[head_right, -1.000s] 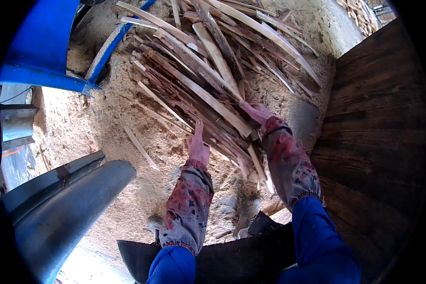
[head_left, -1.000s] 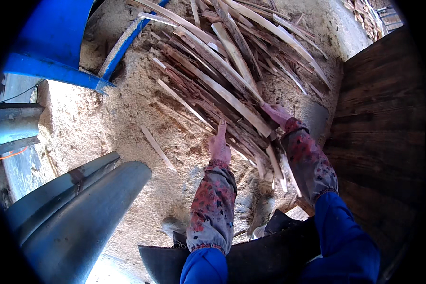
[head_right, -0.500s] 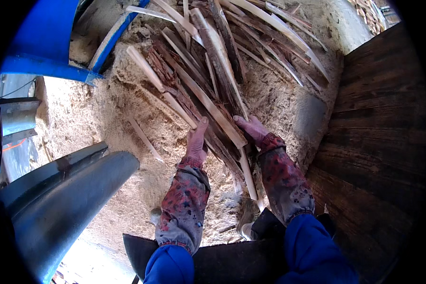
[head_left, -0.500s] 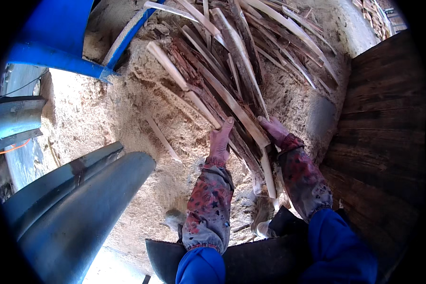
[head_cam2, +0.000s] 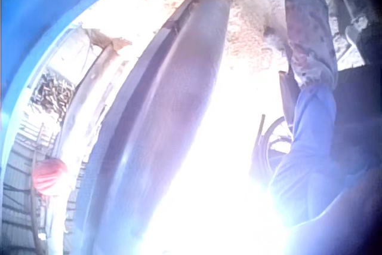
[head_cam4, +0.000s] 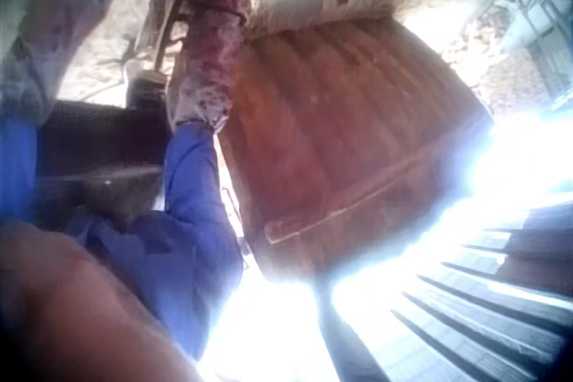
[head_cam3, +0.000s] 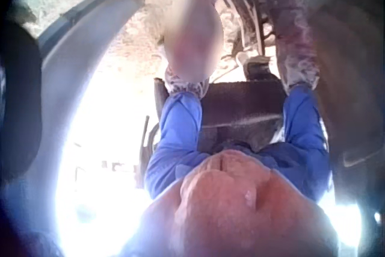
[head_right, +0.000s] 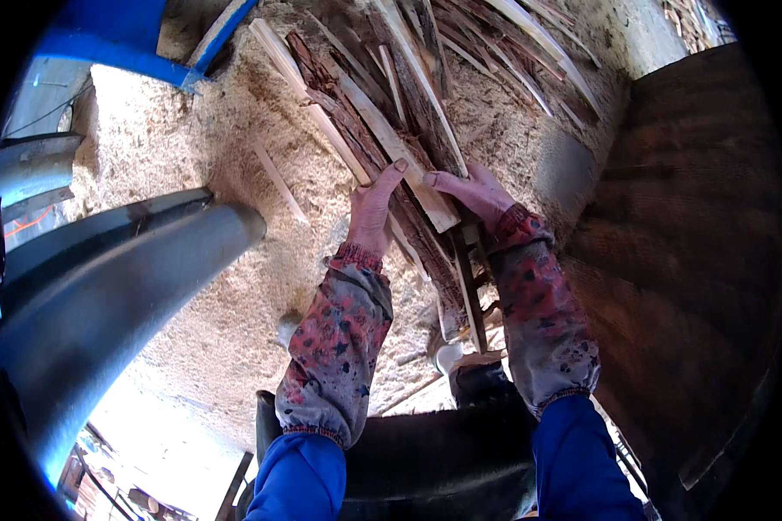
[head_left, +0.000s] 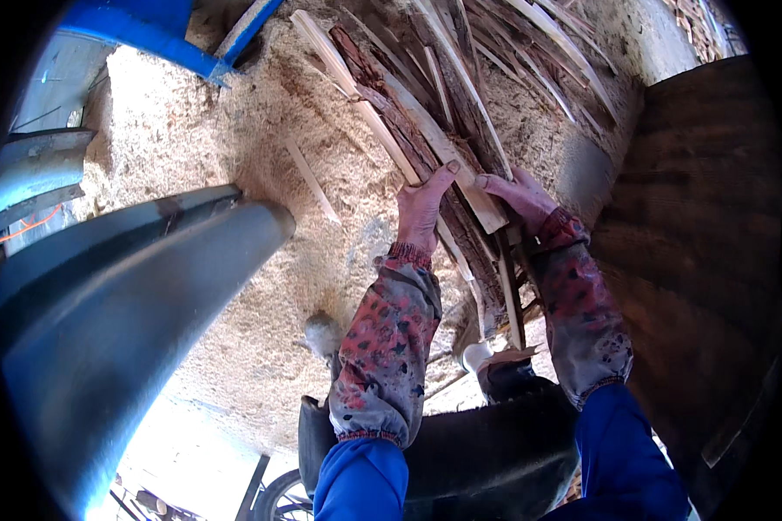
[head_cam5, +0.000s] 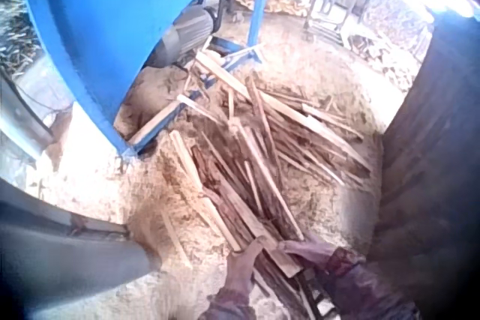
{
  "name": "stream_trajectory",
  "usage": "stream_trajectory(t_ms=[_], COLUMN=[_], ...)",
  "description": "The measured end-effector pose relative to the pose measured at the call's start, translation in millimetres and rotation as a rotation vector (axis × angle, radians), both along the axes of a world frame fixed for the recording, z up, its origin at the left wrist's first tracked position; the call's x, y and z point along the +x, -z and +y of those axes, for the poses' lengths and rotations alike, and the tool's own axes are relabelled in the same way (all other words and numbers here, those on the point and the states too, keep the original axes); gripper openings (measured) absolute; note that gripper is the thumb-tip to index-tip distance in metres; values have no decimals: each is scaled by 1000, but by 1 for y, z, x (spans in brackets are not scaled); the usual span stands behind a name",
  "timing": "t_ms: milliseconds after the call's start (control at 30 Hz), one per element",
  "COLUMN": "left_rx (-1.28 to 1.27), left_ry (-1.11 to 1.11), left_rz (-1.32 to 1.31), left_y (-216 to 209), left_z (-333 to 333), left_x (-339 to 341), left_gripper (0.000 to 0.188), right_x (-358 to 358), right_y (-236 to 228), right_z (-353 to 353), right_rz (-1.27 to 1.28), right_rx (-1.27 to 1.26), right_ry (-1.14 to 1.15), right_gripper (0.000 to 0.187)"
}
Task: The person repeatedly picks up wooden planks from a blue metal rack and throws them into a large black bin. The person handles the wood by hand, moving pieces one by one or in small groups from the rack to the bin.
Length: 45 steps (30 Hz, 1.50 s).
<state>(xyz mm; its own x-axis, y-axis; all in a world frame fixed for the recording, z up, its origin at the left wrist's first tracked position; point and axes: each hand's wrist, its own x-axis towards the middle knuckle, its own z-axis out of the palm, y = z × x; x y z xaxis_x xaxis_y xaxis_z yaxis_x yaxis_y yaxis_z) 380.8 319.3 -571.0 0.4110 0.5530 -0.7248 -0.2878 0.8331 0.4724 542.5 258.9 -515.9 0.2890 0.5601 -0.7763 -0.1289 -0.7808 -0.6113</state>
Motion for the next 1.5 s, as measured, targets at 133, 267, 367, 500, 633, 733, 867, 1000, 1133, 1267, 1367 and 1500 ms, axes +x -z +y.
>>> stream_trajectory(t_ms=[133, 267, 367, 500, 633, 733, 867, 1000, 1133, 1267, 1367, 1500], left_rx=[-83, -111, -69, -64, -73, -126, -157, -183, -127, -145, -152, 480], left_ry=[-105, -144, -174, -139, -150, -104, -49, -19, -55, -95, -129, -144], left_rz=[-108, -140, -160, -115, -146, -122, -99, -37, -70, -49, -50, 117], left_y=[-29, -61, -92, -120, -145, -168, -197, -207, -225, -202, -227, -194], left_z=[-17, -26, -31, -34, -39, -45, -58, -83, -124, -183, -211, -312], left_x=[-6, -10, -16, -26, -40, -53, -66, -88, -99, -98, -105, -105], left_gripper=[45, 44, 39, 37, 41, 45, 49, 46, 36, 28, 26, 32], right_x=[-9, -9, -16, -19, -34, -40, -41, -75, -64, -94, -91, -72], right_y=[-60, -91, -121, -132, -155, -165, -158, -203, -190, -246, -238, -210], right_z=[6, -3, -3, -17, -21, -31, -58, -72, -128, -142, -182, -249], right_rz=[-1, -135, -152, -237, -212, -222, -95, 9, -143, -34, 27, -108], right_rx=[-43, -102, -177, -169, -12, -65, -64, -59, -182, -202, -101, -76], right_ry=[-112, -190, -233, -194, -160, -187, -138, -199, -172, -160, -126, -422], right_gripper=[83, 115, 129, 124, 101, 98, 97, 96, 81, 69, 57, 73])
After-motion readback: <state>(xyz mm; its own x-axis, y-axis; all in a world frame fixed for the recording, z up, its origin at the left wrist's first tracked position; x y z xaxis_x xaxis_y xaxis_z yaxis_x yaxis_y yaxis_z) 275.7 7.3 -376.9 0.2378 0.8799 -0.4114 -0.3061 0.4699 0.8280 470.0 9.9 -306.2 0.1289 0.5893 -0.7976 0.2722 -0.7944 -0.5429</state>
